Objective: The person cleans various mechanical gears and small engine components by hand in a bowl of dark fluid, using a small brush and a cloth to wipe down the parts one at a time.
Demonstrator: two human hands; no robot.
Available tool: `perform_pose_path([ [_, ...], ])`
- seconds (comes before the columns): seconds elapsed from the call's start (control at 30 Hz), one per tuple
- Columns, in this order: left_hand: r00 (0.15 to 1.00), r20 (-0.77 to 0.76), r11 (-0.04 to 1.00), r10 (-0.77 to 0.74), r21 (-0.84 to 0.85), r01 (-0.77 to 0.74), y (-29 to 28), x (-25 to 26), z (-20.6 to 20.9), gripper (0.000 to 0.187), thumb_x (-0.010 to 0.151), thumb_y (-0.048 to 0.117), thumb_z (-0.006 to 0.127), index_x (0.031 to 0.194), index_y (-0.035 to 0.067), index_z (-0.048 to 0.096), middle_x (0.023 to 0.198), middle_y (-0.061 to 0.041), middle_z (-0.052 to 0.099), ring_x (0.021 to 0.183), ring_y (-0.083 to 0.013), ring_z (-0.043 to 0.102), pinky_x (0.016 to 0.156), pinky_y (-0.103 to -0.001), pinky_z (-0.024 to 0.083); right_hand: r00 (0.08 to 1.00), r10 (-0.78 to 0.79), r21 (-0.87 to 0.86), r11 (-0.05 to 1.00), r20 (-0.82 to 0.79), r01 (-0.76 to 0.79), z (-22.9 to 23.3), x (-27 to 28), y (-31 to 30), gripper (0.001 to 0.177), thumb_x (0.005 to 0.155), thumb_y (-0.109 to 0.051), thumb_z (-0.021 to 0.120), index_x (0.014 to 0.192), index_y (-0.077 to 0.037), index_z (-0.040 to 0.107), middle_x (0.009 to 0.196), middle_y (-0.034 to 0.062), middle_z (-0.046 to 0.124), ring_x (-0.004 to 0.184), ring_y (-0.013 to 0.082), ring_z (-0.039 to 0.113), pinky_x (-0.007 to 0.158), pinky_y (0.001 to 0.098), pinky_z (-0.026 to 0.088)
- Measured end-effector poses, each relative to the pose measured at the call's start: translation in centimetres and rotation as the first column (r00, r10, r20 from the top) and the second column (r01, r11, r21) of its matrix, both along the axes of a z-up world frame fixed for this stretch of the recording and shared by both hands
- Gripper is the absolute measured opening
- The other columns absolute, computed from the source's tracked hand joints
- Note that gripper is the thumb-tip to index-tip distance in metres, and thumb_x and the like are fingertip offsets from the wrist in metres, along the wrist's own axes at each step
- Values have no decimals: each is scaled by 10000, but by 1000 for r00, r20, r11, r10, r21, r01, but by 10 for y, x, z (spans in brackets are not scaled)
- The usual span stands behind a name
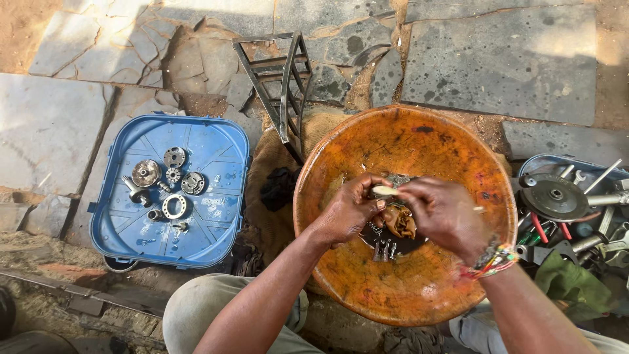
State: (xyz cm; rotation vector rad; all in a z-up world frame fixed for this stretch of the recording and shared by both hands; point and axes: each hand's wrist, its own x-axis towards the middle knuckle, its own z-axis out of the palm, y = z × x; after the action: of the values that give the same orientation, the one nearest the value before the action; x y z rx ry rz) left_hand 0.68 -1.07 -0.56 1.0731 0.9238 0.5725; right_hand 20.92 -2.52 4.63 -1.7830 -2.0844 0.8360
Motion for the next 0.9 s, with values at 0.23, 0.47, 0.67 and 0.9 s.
perform_pose_path([
  [0.23, 998, -66, 997, 9, 81, -4, 3, -2, 3, 370, 975, -11, 611, 1345, 4, 616, 1187, -160, 728, 935, -160, 734, 796, -296, 657, 996, -48, -51, 997, 71, 52, -2, 16, -6, 159, 954, -196, 675, 1049, -168, 800, 856, 30, 780, 635, 169, 685, 571, 316, 580],
  [0.47, 994, 108, 992, 18, 126, -31, 3, -1, 6, 466, 937, -98, 621, 1379, 35, 555, 1322, -80, 645, 1214, -157, 642, 1037, -326, 599, 985, -34, -106, 993, 171, 53, 2, 23, 2, 187, 965, -246, 654, 1062, -174, 797, 910, 24, 777, 711, 169, 713, 653, 309, 597],
  [0.67, 998, 63, 964, 15, 263, -31, 0, 2, 7, 448, 927, -142, 629, 1347, 9, 588, 1279, -143, 669, 1222, -229, 639, 1079, -376, 553, 983, 37, 153, 986, 182, -65, 3, 34, 9, 177, 949, -204, 660, 1026, -145, 808, 963, 48, 779, 782, 207, 728, 725, 351, 594],
  [0.9, 996, -86, 932, 36, 362, -2, -8, 0, 25, 546, 840, -182, 535, 1337, 40, 583, 1245, -122, 666, 1224, -223, 644, 1069, -379, 554, 992, 86, 73, 994, -90, -80, -1, 18, -2, 185, 905, -144, 679, 1046, -94, 787, 932, 95, 777, 752, 240, 728, 684, 366, 591],
])
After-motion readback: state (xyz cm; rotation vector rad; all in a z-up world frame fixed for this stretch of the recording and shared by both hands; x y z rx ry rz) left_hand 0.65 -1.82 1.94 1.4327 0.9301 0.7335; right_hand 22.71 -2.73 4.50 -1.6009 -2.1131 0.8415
